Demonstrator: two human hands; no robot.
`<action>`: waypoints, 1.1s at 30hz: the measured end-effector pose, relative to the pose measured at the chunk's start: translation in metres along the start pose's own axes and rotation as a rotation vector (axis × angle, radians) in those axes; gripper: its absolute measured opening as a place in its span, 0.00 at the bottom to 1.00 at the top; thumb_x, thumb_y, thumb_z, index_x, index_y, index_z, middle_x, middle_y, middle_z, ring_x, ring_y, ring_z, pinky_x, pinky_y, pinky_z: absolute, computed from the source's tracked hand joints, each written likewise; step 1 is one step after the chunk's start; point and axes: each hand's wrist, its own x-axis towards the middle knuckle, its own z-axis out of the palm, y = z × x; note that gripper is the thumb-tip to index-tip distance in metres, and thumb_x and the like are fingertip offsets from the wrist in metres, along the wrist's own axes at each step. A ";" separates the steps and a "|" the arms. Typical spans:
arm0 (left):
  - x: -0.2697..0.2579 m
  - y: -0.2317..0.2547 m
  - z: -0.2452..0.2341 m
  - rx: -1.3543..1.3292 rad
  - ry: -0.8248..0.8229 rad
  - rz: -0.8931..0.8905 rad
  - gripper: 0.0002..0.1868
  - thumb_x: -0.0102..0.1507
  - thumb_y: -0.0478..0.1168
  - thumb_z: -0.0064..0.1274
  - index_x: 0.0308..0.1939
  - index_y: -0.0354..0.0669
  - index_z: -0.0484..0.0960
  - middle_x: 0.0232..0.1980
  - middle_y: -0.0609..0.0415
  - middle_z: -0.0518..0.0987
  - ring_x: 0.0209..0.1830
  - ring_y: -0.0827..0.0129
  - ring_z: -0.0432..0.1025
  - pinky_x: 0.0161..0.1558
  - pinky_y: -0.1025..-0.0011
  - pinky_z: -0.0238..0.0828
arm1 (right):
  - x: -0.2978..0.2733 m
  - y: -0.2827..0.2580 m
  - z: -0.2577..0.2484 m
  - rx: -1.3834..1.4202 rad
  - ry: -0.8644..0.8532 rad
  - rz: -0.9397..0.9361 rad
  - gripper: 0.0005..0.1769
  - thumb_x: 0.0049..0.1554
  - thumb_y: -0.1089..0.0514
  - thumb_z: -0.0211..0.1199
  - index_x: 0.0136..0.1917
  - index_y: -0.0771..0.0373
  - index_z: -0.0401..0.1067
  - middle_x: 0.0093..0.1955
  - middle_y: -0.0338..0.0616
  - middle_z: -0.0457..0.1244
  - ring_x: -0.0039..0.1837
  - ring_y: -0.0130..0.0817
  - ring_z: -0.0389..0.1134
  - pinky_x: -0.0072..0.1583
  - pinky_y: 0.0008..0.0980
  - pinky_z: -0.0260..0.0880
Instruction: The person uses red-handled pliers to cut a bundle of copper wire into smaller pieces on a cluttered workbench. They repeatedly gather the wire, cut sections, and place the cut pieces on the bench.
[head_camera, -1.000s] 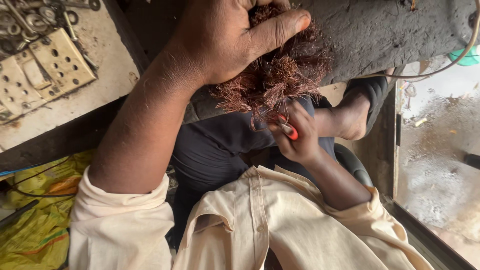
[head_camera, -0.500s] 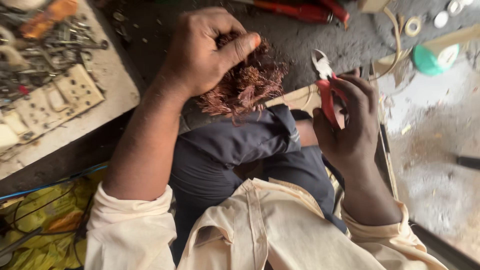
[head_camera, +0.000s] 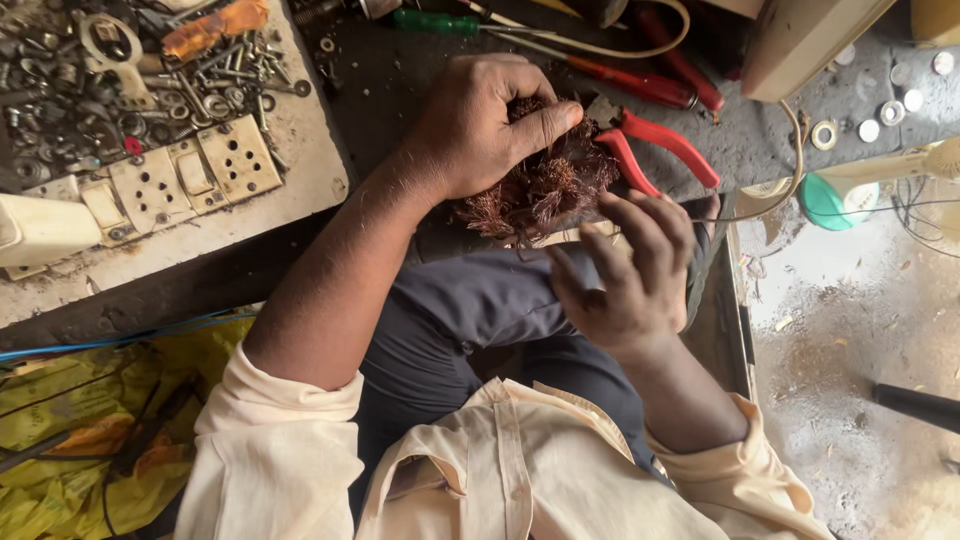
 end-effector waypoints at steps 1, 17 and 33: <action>-0.001 0.002 0.001 -0.029 -0.009 -0.026 0.14 0.68 0.46 0.64 0.37 0.38 0.86 0.35 0.51 0.84 0.36 0.66 0.81 0.38 0.67 0.76 | 0.002 -0.003 0.002 -0.005 -0.026 -0.012 0.29 0.58 0.57 0.78 0.67 0.59 0.68 0.67 0.53 0.61 0.69 0.56 0.61 0.72 0.54 0.61; 0.000 0.007 0.002 -0.026 0.011 -0.047 0.14 0.67 0.45 0.64 0.34 0.38 0.85 0.32 0.51 0.83 0.32 0.67 0.81 0.34 0.67 0.76 | 0.044 0.011 -0.002 0.043 -0.096 -0.219 0.17 0.53 0.62 0.78 0.56 0.60 0.80 0.53 0.41 0.67 0.55 0.41 0.69 0.61 0.45 0.67; 0.002 0.004 0.007 0.040 -0.012 -0.025 0.16 0.66 0.47 0.67 0.32 0.38 0.85 0.29 0.52 0.81 0.29 0.66 0.78 0.31 0.65 0.73 | 0.013 0.026 0.027 0.151 0.032 -0.084 0.12 0.55 0.69 0.69 0.52 0.65 0.71 0.52 0.49 0.64 0.53 0.45 0.69 0.54 0.40 0.70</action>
